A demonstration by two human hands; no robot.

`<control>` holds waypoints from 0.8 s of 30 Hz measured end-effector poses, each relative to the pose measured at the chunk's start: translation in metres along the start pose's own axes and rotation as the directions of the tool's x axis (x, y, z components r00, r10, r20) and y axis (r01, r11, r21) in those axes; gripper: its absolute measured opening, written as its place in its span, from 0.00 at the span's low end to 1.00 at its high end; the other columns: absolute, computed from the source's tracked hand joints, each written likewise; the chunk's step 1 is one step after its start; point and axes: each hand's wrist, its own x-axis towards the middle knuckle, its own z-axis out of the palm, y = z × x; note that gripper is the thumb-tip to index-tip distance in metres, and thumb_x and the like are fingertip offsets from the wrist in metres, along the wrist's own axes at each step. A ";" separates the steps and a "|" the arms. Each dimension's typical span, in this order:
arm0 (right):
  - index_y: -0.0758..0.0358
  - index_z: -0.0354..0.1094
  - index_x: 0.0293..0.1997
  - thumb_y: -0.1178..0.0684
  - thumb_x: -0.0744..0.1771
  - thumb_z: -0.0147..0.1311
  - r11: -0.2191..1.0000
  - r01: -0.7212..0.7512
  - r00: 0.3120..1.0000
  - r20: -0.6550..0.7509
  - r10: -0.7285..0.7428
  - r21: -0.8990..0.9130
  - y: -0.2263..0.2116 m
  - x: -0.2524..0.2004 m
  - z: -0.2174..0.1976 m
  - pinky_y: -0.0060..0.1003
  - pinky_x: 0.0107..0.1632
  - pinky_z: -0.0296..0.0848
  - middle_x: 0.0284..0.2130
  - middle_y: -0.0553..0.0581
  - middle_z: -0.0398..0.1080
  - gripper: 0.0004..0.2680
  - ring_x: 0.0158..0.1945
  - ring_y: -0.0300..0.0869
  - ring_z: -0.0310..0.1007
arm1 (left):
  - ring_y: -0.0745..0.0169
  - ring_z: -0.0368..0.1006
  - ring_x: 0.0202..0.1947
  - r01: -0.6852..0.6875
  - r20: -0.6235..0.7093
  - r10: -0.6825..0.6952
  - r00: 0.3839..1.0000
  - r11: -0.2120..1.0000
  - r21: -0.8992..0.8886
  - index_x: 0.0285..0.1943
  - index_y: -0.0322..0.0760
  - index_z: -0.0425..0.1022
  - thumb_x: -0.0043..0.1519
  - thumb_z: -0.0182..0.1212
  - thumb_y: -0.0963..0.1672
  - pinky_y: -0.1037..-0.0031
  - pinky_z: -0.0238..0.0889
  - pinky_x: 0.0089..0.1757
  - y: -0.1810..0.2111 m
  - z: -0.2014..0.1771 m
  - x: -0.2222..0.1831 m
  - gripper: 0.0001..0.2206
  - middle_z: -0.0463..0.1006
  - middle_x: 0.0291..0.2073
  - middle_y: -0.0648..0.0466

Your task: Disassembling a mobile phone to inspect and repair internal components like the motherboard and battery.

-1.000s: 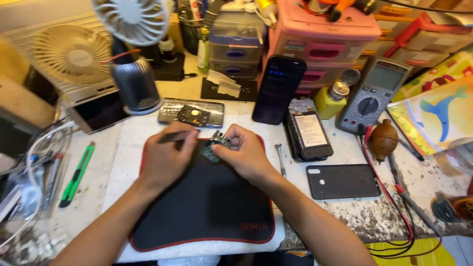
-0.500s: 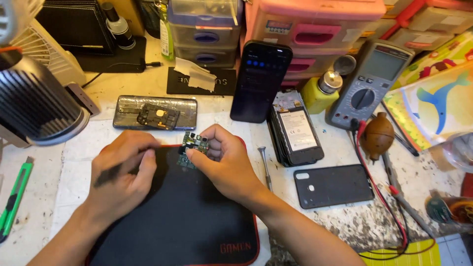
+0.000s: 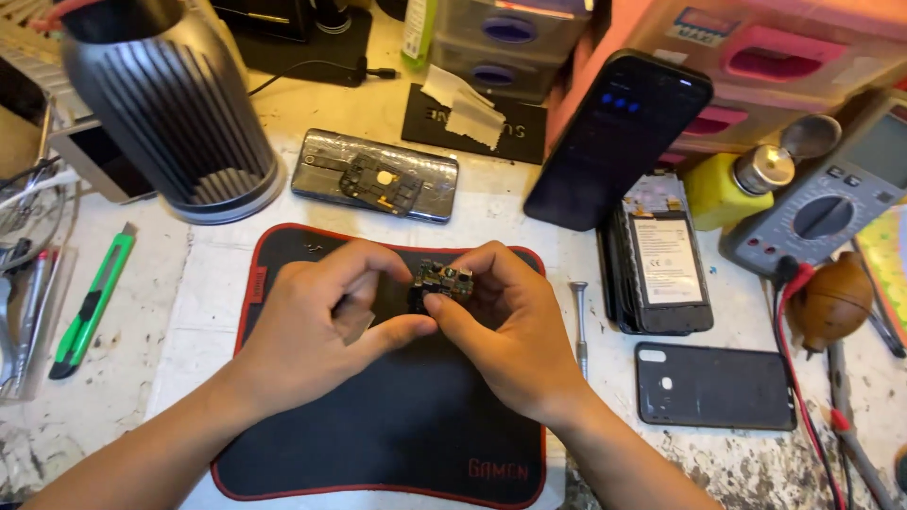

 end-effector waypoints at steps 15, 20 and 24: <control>0.61 0.66 0.39 0.59 0.67 0.57 0.999 0.036 0.999 0.014 -0.036 -0.010 0.008 0.002 -0.003 0.27 0.41 0.70 0.32 0.50 0.71 0.03 0.36 0.33 0.70 | 0.76 0.45 0.19 0.262 0.049 -0.259 0.965 0.932 -0.252 0.36 0.40 0.81 0.62 0.66 0.41 0.81 0.45 0.28 0.001 -0.004 0.007 0.02 0.50 0.15 0.66; 0.61 0.66 0.41 0.59 0.67 0.57 0.998 0.062 0.998 0.027 -0.061 -0.031 0.009 0.002 -0.004 0.28 0.43 0.70 0.34 0.51 0.73 0.03 0.38 0.34 0.72 | 0.78 0.47 0.19 0.318 0.113 -0.298 0.948 0.894 -0.315 0.39 0.41 0.81 0.63 0.66 0.42 0.82 0.44 0.27 -0.004 -0.003 0.009 0.01 0.50 0.16 0.67; 0.63 0.67 0.42 0.58 0.67 0.57 0.996 0.086 0.996 0.038 -0.085 -0.023 0.009 0.003 -0.004 0.29 0.46 0.74 0.36 0.55 0.76 0.04 0.41 0.36 0.75 | 0.80 0.47 0.17 0.263 0.151 -0.224 0.963 0.908 -0.327 0.43 0.41 0.82 0.62 0.66 0.44 0.81 0.42 0.25 -0.003 -0.007 0.010 0.05 0.52 0.13 0.69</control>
